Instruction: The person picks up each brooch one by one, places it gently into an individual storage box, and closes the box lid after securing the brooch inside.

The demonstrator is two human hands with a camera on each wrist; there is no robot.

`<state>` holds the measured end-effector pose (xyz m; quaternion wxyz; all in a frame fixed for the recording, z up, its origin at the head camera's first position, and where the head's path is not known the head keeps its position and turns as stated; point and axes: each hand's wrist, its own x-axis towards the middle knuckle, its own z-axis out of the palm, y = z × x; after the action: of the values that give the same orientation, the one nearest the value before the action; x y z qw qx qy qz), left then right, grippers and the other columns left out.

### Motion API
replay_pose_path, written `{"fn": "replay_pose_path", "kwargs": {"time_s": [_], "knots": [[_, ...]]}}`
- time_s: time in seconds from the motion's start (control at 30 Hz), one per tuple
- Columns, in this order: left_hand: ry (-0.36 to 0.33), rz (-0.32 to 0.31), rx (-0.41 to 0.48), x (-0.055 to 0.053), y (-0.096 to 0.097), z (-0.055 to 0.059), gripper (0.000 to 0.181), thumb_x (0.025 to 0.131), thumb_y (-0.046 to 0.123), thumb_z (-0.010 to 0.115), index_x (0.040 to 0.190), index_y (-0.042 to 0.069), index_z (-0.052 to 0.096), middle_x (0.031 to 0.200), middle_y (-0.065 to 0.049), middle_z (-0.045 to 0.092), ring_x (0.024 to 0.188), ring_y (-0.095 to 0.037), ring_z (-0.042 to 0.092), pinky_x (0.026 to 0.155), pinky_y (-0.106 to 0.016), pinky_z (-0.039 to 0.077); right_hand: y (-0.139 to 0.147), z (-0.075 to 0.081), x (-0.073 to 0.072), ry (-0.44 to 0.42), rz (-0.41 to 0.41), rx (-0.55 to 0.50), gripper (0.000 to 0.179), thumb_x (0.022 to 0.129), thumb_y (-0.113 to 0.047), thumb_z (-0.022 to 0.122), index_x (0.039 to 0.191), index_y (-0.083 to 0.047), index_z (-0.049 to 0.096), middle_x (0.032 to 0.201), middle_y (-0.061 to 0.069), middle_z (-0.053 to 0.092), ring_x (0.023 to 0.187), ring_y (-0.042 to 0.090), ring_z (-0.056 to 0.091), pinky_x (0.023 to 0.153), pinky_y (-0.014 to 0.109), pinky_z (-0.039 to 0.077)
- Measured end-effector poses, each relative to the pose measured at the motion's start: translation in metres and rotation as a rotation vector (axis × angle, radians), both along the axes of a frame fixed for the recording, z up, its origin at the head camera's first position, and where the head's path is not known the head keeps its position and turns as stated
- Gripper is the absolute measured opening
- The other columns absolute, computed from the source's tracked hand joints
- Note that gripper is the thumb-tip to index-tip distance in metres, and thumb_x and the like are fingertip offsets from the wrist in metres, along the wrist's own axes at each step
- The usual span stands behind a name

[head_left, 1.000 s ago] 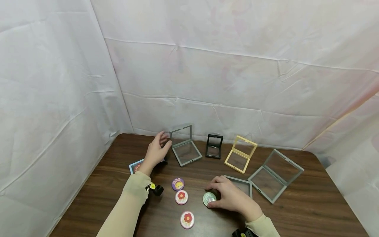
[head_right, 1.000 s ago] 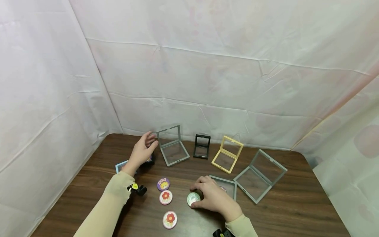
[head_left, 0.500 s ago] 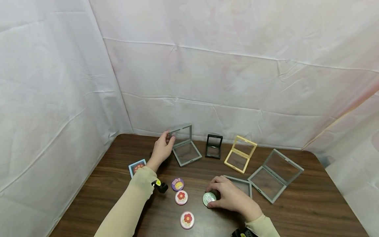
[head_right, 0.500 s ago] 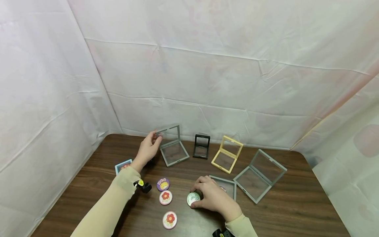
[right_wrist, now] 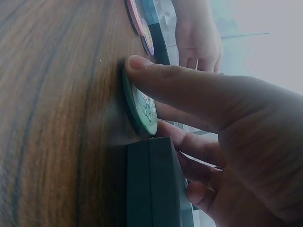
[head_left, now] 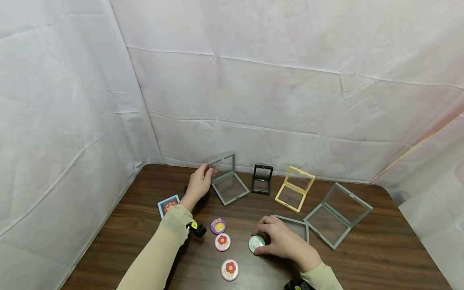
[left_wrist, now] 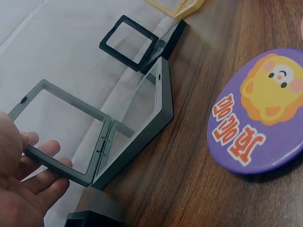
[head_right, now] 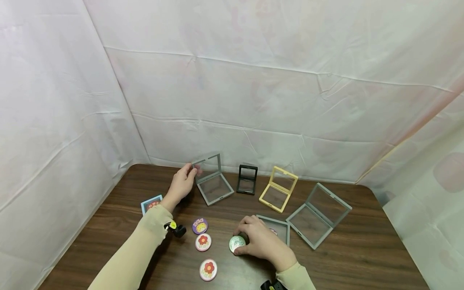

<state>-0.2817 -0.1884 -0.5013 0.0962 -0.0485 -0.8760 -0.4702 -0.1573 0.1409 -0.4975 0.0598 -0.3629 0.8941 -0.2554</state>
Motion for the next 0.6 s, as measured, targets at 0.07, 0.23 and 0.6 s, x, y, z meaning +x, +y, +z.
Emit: {"fn": "replay_pose_path", "kwargs": {"time_s": [0.07,0.23,0.6], "knots": [[0.0,0.0,0.003,0.001,0.0,0.0,0.029,0.12,0.021,0.046,0.132,0.006,0.068,0.125,-0.013,0.077,0.121,-0.036,0.07,0.093,-0.051,0.052,0.0,0.0,0.0,-0.001,0.001,0.001,0.037,0.082,-0.039,0.098,0.11,-0.022,0.08,0.113,-0.011,0.064,0.111,0.014,0.058,0.097,0.04,0.052],[0.021,0.001,0.012,0.005,0.001,0.0,0.029,0.119,0.021,0.047,0.131,0.006,0.068,0.124,-0.012,0.078,0.121,-0.035,0.07,0.097,-0.054,0.054,0.001,0.001,0.0,-0.005,0.005,0.002,0.036,0.083,-0.039,0.098,0.11,-0.022,0.08,0.114,-0.011,0.064,0.112,0.015,0.059,0.097,0.042,0.053],[0.02,0.026,0.045,0.013,0.003,0.0,0.024,0.118,0.021,0.05,0.121,0.008,0.071,0.124,-0.009,0.079,0.121,-0.033,0.071,0.09,-0.049,0.052,0.001,0.0,-0.001,-0.016,0.01,0.004,0.035,0.084,-0.04,0.097,0.11,-0.024,0.08,0.113,-0.011,0.063,0.112,0.015,0.059,0.098,0.042,0.053]]}}
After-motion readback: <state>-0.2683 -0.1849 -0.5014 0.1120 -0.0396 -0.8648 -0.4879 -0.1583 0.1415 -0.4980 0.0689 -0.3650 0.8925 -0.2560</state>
